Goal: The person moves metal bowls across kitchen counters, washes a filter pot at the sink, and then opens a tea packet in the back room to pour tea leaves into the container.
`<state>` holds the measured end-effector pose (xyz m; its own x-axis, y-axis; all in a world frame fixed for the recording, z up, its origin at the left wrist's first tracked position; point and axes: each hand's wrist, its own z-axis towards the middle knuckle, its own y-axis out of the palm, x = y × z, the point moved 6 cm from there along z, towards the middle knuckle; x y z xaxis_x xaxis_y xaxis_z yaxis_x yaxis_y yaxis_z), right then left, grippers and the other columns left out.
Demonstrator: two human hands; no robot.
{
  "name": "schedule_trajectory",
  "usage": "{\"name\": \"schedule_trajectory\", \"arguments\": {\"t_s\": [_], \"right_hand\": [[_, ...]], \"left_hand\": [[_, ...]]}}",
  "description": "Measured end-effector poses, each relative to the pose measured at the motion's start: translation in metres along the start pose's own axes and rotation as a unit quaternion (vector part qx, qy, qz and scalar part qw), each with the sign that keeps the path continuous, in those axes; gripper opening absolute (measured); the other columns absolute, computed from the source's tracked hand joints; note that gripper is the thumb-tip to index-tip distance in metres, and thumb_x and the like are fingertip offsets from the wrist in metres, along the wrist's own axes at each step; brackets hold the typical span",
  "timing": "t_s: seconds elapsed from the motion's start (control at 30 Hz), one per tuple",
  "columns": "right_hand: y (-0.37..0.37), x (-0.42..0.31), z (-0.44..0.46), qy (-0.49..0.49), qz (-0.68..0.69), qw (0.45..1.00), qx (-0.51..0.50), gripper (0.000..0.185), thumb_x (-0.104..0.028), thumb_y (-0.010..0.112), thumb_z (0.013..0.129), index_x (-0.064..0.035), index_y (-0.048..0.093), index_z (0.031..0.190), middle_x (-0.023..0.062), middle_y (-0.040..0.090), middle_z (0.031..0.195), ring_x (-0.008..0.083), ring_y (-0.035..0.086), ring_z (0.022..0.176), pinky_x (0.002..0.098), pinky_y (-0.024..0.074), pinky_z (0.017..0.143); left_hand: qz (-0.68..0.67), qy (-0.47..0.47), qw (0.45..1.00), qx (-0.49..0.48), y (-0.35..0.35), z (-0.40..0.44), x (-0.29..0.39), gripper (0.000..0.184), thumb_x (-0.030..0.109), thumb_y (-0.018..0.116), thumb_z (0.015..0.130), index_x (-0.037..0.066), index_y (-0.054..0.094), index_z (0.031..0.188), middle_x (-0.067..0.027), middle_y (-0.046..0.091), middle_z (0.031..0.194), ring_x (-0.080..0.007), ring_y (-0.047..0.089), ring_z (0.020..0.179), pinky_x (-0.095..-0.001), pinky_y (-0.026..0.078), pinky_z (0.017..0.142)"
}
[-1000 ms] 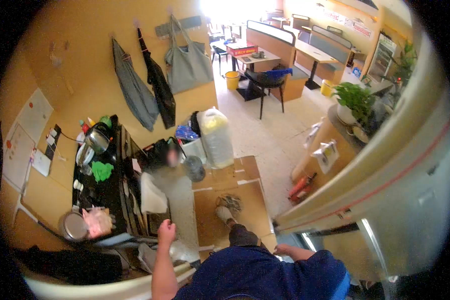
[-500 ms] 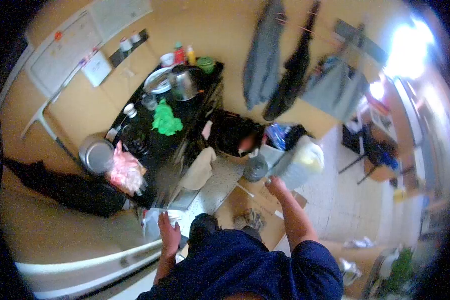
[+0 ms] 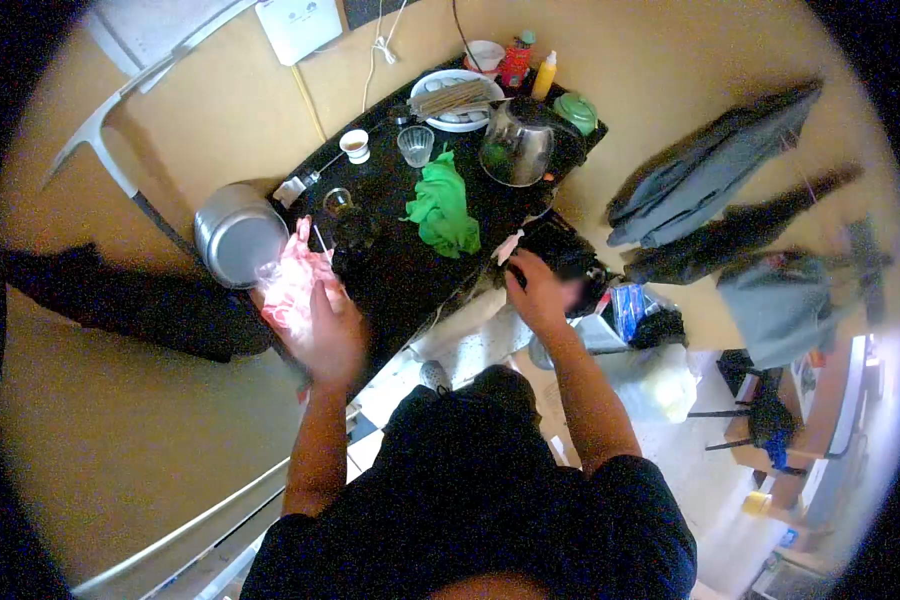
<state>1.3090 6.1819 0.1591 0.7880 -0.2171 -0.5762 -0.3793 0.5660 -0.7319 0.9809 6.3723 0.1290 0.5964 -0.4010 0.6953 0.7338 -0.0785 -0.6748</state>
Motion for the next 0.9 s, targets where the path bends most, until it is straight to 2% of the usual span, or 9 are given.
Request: {"name": "schedule_trajectory", "arguments": {"t_s": [0.1,0.2,0.23,0.33,0.4,0.47,0.6,0.8,0.9], "right_hand": [[-0.018,-0.030,0.052,-0.047,-0.041,0.996,0.069,0.037,-0.010,0.069,0.085,-0.0020,0.061,0.120,0.0208,0.058,0.132,0.0401,0.057,0.120,0.0431,0.0475,0.100],[-0.037,-0.018,0.107,-0.049,-0.034,0.987,0.148,0.042,-0.009,0.070,0.085,-0.0015,0.058,0.125,0.0212,0.053,0.140,0.0396,0.052,0.127,0.0440,0.0428,0.106],[-0.045,-0.017,0.125,-0.086,-0.071,0.977,0.182,0.043,-0.009,0.069,0.086,-0.0006,0.057,0.126,0.0227,0.052,0.141,0.0391,0.051,0.129,0.0424,0.0411,0.108],[-0.052,-0.019,0.171,-0.104,-0.020,0.976,0.192,0.047,-0.013,0.072,0.085,-0.0027,0.057,0.129,0.0220,0.052,0.139,0.0410,0.049,0.129,0.0462,0.0387,0.110],[-0.031,-0.024,0.190,-0.140,0.036,0.979,0.146,0.044,-0.013,0.072,0.084,-0.0030,0.059,0.125,0.0200,0.054,0.137,0.0386,0.051,0.127,0.0454,0.0404,0.108],[0.000,-0.041,0.201,-0.189,0.060,0.977,0.074,0.043,-0.012,0.073,0.084,-0.0027,0.060,0.124,0.0190,0.056,0.136,0.0372,0.052,0.127,0.0445,0.0411,0.108],[0.094,-0.048,0.208,-0.248,0.143,0.956,-0.062,0.051,-0.016,0.076,0.082,-0.0034,0.057,0.128,0.0179,0.059,0.132,0.0365,0.057,0.121,0.0418,0.0460,0.105],[0.224,-0.071,0.214,-0.166,0.172,0.931,-0.276,0.068,-0.023,0.078,0.081,0.0035,0.047,0.135,0.0269,0.053,0.134,0.0393,0.053,0.124,0.0433,0.0418,0.109],[0.258,-0.093,0.211,-0.232,0.190,0.939,-0.166,0.068,-0.020,0.079,0.078,0.0006,0.049,0.135,0.0249,0.052,0.137,0.0384,0.051,0.128,0.0422,0.0402,0.110]], "left_hand": [[-0.008,-0.013,1.000,0.027,0.007,0.029,0.001,0.054,0.011,0.064,0.086,-0.008,0.045,0.134,-0.0301,0.058,0.123,-0.0422,0.058,0.113,-0.0476,0.047,0.097],[-0.199,-0.282,0.932,-0.107,0.021,0.041,-0.004,0.040,0.011,0.065,0.086,-0.005,0.055,0.122,-0.0232,0.067,0.101,-0.0325,0.067,0.090,-0.0435,0.053,0.083],[-0.179,-0.254,0.948,-0.064,0.027,0.041,-0.012,0.030,0.013,0.066,0.087,-0.004,0.061,0.111,-0.0164,0.069,0.086,-0.0240,0.067,0.077,-0.0385,0.054,0.073],[-0.141,-0.187,0.971,-0.057,0.046,0.044,-0.017,0.032,0.015,0.069,0.086,-0.003,0.063,0.111,-0.0152,0.069,0.087,-0.0226,0.067,0.079,-0.0365,0.052,0.073],[-0.243,-0.220,0.945,-0.013,0.076,0.035,-0.036,0.035,0.013,0.070,0.085,-0.001,0.064,0.116,-0.0107,0.071,0.093,-0.0175,0.064,0.079,-0.0337,0.052,0.071],[-0.374,-0.315,0.872,0.011,0.082,0.035,-0.009,0.030,0.012,0.069,0.086,-0.001,0.066,0.113,-0.0077,0.071,0.092,-0.0144,0.064,0.078,-0.0283,0.053,0.068],[-0.341,-0.352,0.871,0.039,0.082,0.022,0.006,0.020,0.007,0.064,0.089,-0.002,0.064,0.106,-0.0058,0.067,0.089,-0.0113,0.062,0.073,-0.0259,0.053,0.065],[-0.402,-0.393,0.812,0.159,0.046,-0.042,0.071,0.012,0.008,0.065,0.091,-0.002,0.065,0.099,-0.0068,0.068,0.090,-0.0139,0.064,0.077,-0.0282,0.055,0.068],[-0.337,-0.395,0.835,0.183,0.020,-0.078,0.101,0.016,0.006,0.064,0.091,-0.003,0.067,0.105,-0.0077,0.069,0.092,-0.0151,0.065,0.081,-0.0311,0.057,0.074]]}}
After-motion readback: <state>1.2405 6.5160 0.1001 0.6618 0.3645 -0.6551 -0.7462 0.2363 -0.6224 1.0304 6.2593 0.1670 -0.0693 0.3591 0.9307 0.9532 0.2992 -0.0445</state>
